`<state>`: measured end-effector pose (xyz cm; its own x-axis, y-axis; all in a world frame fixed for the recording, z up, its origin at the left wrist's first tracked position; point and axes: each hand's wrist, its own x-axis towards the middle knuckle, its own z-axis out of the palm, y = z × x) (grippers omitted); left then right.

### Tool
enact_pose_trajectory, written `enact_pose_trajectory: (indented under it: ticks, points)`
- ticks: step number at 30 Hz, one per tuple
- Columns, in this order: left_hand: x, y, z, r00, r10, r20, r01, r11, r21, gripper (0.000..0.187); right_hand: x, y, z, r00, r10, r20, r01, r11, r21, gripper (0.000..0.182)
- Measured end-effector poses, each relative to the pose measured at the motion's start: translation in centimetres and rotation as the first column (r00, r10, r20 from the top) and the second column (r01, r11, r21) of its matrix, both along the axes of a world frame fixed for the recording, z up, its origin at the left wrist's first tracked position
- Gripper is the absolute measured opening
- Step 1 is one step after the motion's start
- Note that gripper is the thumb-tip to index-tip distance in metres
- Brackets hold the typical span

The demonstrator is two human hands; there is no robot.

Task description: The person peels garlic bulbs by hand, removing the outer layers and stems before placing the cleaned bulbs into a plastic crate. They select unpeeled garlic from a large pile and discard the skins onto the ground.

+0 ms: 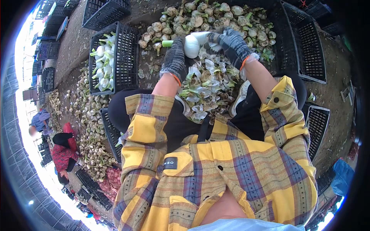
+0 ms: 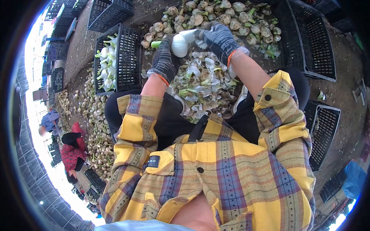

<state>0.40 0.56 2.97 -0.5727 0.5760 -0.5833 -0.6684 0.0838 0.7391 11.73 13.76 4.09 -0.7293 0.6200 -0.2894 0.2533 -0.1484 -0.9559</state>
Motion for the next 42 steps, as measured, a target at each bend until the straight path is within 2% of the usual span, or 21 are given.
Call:
enact_pose_trajectory:
  ticks: [1, 3, 4, 11, 13, 14, 15, 17, 19, 21, 22, 25, 27, 29, 32, 34, 36, 39, 40, 41, 42]
  points:
    - [-0.1, 0.0, 0.0, 1.000, 0.000, 0.000, 0.000, 1.000, 0.000, 0.035, 0.0, 0.4, -0.7, 1.000, 0.000, 0.000, 0.000, 1.000, 0.000, 0.019]
    - [0.0, 0.2, 1.4, 0.980, 0.127, 0.150, -0.144, 0.983, 0.110, 0.033, -0.1, 0.7, -0.4, 0.970, -0.239, -0.043, 0.210, 0.915, -0.345, 0.019]
    - [-0.1, 0.0, 1.9, 0.991, 0.088, 0.099, -0.097, 0.992, 0.086, 0.035, 0.1, 1.6, -1.6, 0.993, -0.119, -0.005, 0.116, 0.977, -0.180, 0.021]
    - [-0.9, -0.3, 2.7, 0.947, 0.215, 0.240, -0.246, 0.963, 0.107, 0.035, 0.9, 1.0, 1.4, 0.917, -0.291, -0.272, 0.245, 0.951, -0.189, 0.021]
    - [-1.1, -0.5, 2.5, 0.929, 0.234, 0.288, -0.282, 0.949, 0.141, 0.043, 0.9, 1.4, 2.4, 0.911, 0.399, 0.108, -0.403, 0.915, 0.019, 0.034]
    - [-1.2, -0.4, 2.3, 0.929, 0.232, 0.288, -0.281, 0.949, 0.141, 0.043, 1.1, 0.3, 2.8, 0.856, 0.445, 0.264, -0.514, 0.787, 0.340, 0.048]
    - [-1.3, -0.3, 2.0, 0.934, 0.208, 0.290, -0.260, 0.954, 0.150, 0.042, 1.2, -0.3, 2.7, 0.857, 0.442, 0.265, -0.512, 0.790, 0.338, 0.048]
    - [-1.2, -0.1, 1.4, 0.941, 0.160, 0.299, -0.217, 0.961, 0.169, 0.041, 1.4, -1.0, 2.3, 0.953, 0.300, 0.030, -0.164, 0.430, 0.888, 0.061]
    - [-1.1, -0.1, 1.0, 0.966, 0.073, 0.249, -0.122, 0.975, 0.185, 0.043, 0.7, -1.2, 2.6, 0.939, 0.341, -0.057, -0.109, 0.447, 0.888, 0.065]
    - [-1.0, 0.0, 1.0, 0.949, 0.053, 0.310, -0.097, 0.987, 0.126, 0.046, 0.1, -1.8, 3.0, 0.810, 0.498, -0.310, -0.188, 0.721, 0.666, 0.059]
    - [-1.1, -0.1, 0.9, 0.940, 0.019, 0.340, -0.088, 0.978, 0.189, 0.047, 0.4, -2.2, 3.3, 0.842, 0.483, -0.239, -0.318, 0.803, 0.504, 0.047]
    - [-2.4, -0.6, -1.4, 0.949, -0.173, 0.264, 0.092, 0.952, 0.292, 0.049, 0.5, -1.6, 2.9, 0.847, 0.502, -0.175, -0.205, 0.612, 0.763, 0.031]
    - [-3.3, -0.8, -3.3, 0.942, -0.206, 0.267, 0.110, 0.937, 0.333, 0.051, 0.2, -1.9, 2.6, 0.843, 0.481, -0.241, -0.121, 0.605, 0.787, 0.022]
    - [-3.6, -1.2, -3.9, 0.845, -0.388, 0.368, 0.090, 0.782, 0.617, 0.050, 0.1, -2.5, 2.7, 0.900, 0.390, -0.194, -0.111, 0.637, 0.763, 0.021]
    - [-2.5, -0.3, 0.1, 0.938, 0.172, 0.300, -0.258, 0.925, 0.278, 0.048, 1.5, -5.4, 3.5, 0.850, 0.495, -0.181, -0.251, 0.683, 0.686, 0.017]
    - [-2.6, 0.0, 1.2, 0.935, 0.242, 0.258, -0.303, 0.924, 0.232, 0.047, 1.9, -6.1, 3.6, 0.760, 0.607, -0.230, -0.356, 0.686, 0.635, 0.017]
    - [-2.8, -0.4, 0.6, 0.937, 0.244, 0.251, -0.301, 0.928, 0.220, 0.043, 2.5, -5.9, 3.5, 0.505, 0.831, 0.233, -0.808, 0.361, 0.465, 0.030]
    - [-4.1, -0.7, -2.7, 0.976, 0.080, 0.202, -0.149, 0.923, 0.356, 0.057, 1.3, -5.1, 4.7, 0.653, 0.513, 0.557, -0.757, 0.442, 0.480, 0.046]
    - [-4.9, -0.7, -3.6, 0.951, -0.261, 0.164, 0.107, 0.779, 0.618, 0.059, 1.1, -4.9, 6.3, 0.811, 0.371, 0.452, -0.573, 0.659, 0.487, 0.040]
    - [-5.5, -0.8, -4.5, 0.832, -0.554, 0.029, 0.303, 0.498, 0.813, 0.060, 0.9, -4.7, 5.3, 0.809, 0.372, 0.454, -0.575, 0.658, 0.487, 0.040]
    - [-5.4, -0.9, -4.8, 0.914, -0.254, 0.317, 0.007, 0.790, 0.614, 0.063, 0.5, -4.4, 3.6, 0.944, 0.278, 0.179, -0.329, 0.731, 0.598, 0.036]
